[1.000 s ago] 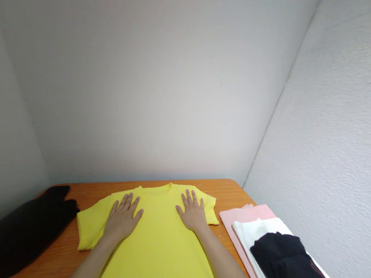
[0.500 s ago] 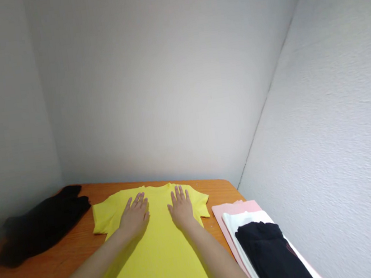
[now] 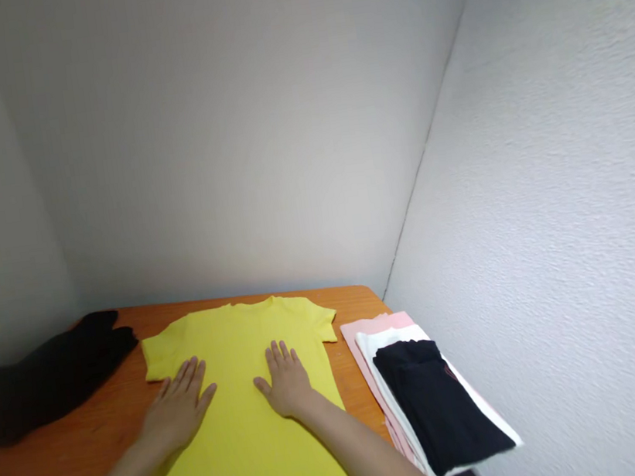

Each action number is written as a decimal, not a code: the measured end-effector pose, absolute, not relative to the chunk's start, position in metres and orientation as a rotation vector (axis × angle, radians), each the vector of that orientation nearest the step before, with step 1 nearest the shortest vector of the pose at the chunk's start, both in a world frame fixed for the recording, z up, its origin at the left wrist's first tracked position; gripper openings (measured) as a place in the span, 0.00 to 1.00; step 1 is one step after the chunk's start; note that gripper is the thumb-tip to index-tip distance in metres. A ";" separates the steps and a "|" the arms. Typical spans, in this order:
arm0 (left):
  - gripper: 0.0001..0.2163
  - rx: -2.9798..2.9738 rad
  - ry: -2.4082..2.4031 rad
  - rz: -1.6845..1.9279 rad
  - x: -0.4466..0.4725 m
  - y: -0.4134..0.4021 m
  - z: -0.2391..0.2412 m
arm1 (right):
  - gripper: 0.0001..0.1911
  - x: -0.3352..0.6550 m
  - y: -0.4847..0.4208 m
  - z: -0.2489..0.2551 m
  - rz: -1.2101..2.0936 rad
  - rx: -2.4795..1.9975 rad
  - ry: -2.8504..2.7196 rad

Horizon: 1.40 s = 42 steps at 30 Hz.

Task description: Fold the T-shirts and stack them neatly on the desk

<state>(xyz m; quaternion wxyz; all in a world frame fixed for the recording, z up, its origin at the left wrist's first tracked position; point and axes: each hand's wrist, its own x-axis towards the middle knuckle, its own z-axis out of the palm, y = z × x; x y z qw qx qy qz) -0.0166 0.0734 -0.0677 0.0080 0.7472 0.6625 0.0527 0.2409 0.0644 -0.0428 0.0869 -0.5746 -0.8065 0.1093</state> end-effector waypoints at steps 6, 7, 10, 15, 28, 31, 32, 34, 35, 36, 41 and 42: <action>0.34 2.346 2.103 0.157 -0.036 0.072 -0.070 | 0.39 0.310 0.057 -0.048 0.259 -1.874 -2.308; 0.34 2.345 2.121 0.164 -0.035 0.071 -0.070 | 0.39 0.315 0.056 -0.049 0.243 -1.880 -2.302; 0.33 2.345 2.135 0.203 -0.030 0.070 -0.072 | 0.38 0.316 0.057 -0.052 0.199 -1.886 -2.292; 0.32 2.360 2.139 0.187 -0.029 0.069 -0.072 | 0.37 0.311 0.057 -0.055 0.130 -1.908 -2.298; 0.28 2.488 1.885 0.306 0.040 -0.038 -0.046 | 0.35 0.227 -0.046 -0.021 0.260 -1.556 -2.401; 0.26 2.473 1.853 0.271 0.052 -0.067 -0.054 | 0.33 0.209 -0.075 -0.032 0.319 -1.516 -2.391; 0.26 2.476 1.858 0.278 0.053 -0.072 -0.055 | 0.33 0.206 -0.080 -0.035 0.330 -1.521 -2.373; 0.26 2.495 1.850 0.311 0.049 -0.075 -0.058 | 0.33 0.207 -0.084 -0.037 0.337 -1.522 -2.339; 0.27 2.502 1.843 0.327 0.045 -0.074 -0.059 | 0.33 0.210 -0.084 -0.038 0.332 -1.520 -2.329; 0.27 2.502 1.846 0.339 0.039 -0.073 -0.060 | 0.34 0.216 -0.084 -0.038 0.323 -1.518 -2.328; 0.31 2.408 2.048 0.409 -0.008 -0.074 -0.071 | 0.36 0.271 -0.090 -0.049 0.176 -1.687 -2.255; 0.31 2.398 2.077 0.420 -0.016 -0.075 -0.074 | 0.35 0.283 -0.092 -0.053 0.130 -1.738 -2.218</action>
